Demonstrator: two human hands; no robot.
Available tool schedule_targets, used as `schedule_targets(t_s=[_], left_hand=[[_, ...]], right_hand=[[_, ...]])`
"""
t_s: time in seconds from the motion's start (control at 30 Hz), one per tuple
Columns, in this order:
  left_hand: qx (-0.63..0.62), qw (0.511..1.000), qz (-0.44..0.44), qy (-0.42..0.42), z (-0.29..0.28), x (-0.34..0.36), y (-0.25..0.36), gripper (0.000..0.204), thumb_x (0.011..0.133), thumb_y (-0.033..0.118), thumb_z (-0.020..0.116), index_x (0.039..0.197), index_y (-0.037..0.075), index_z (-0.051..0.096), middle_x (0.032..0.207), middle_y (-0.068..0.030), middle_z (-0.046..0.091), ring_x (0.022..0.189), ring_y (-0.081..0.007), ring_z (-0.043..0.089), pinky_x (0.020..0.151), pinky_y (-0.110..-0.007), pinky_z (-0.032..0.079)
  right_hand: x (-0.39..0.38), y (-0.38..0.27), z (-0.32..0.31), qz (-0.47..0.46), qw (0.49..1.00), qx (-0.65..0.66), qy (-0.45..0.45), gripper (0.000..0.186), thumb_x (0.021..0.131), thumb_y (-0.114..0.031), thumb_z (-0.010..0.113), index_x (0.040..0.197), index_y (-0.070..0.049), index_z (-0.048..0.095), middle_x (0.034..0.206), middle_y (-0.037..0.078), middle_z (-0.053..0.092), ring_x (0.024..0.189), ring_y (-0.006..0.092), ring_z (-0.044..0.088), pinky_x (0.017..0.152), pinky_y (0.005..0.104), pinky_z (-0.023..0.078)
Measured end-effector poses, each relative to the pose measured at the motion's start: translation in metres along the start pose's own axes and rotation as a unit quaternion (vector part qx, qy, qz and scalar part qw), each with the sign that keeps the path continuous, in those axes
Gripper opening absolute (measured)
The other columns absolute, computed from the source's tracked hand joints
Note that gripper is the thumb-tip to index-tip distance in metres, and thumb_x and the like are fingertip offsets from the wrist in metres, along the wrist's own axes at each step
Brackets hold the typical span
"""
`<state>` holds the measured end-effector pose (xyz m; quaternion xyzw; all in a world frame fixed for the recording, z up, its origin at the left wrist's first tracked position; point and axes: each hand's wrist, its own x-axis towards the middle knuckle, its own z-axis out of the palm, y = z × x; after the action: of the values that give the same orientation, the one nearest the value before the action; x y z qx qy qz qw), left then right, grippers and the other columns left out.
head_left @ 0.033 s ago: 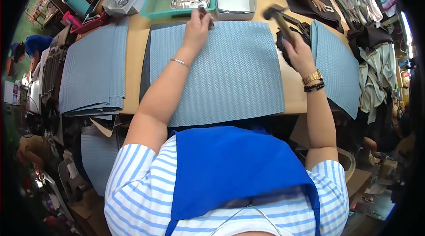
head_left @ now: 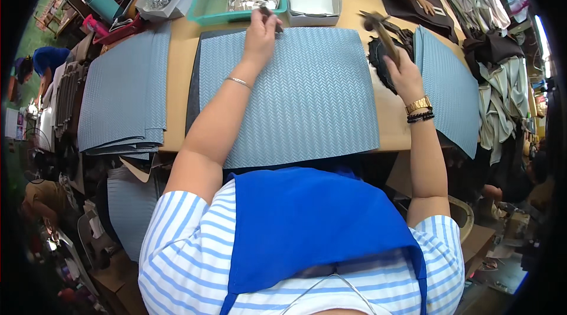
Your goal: The person uses a hammer and a small metal punch to stamp patterns or holes into pieces of textured blue leather on a workbench. The person picks up individual leather pieces from a stack, places them on a dark mat, aligns the punch, strikes it with the hammer, and then moves the processed piece to a different stack.
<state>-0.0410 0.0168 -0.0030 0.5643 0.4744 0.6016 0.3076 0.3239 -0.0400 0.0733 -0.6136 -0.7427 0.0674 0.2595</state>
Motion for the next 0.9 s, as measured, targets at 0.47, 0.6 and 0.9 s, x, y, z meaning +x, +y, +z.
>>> schedule_targets(t_s=[0.47, 0.6, 0.9], left_hand=[[0.449, 0.882, -0.117, 0.086, -0.301, -0.014, 0.012, 0.064, 0.091, 0.047, 0.070, 0.128, -0.005, 0.063, 0.128, -0.0230, 0.066, 0.120, -0.0301, 0.063, 0.102, -0.038, 0.046], [0.639, 0.733, -0.228, 0.036, -0.374, -0.074, 0.031, 0.085, 0.082, 0.063, 0.072, 0.131, -0.006, 0.060, 0.129, -0.0290, 0.062, 0.123, -0.0409, 0.060, 0.104, -0.044, 0.045], [0.591, 0.784, -0.177, 0.065, -0.370, -0.092, 0.024, 0.065, 0.092, 0.047, 0.070, 0.125, -0.008, 0.062, 0.112, -0.0243, 0.068, 0.105, -0.0321, 0.065, 0.095, -0.039, 0.049]], right_hand=[[-0.060, -0.034, -0.024, -0.044, 0.981, 0.156, 0.108, 0.051, 0.091, -0.010, 0.068, 0.140, -0.011, 0.052, 0.129, 0.018, 0.063, 0.109, 0.0301, 0.065, 0.089, 0.0392, 0.051], [-0.034, 0.097, -0.139, 0.164, 0.978, -0.033, 0.122, 0.052, 0.094, -0.025, 0.067, 0.142, -0.014, 0.051, 0.137, 0.019, 0.059, 0.124, 0.0334, 0.060, 0.100, 0.0436, 0.049], [-0.090, 0.242, -0.101, 0.332, 0.920, -0.202, -0.059, 0.100, 0.081, -0.084, 0.049, 0.159, -0.026, 0.029, 0.167, 0.012, 0.020, 0.154, 0.0352, 0.014, 0.115, 0.0718, 0.009]])
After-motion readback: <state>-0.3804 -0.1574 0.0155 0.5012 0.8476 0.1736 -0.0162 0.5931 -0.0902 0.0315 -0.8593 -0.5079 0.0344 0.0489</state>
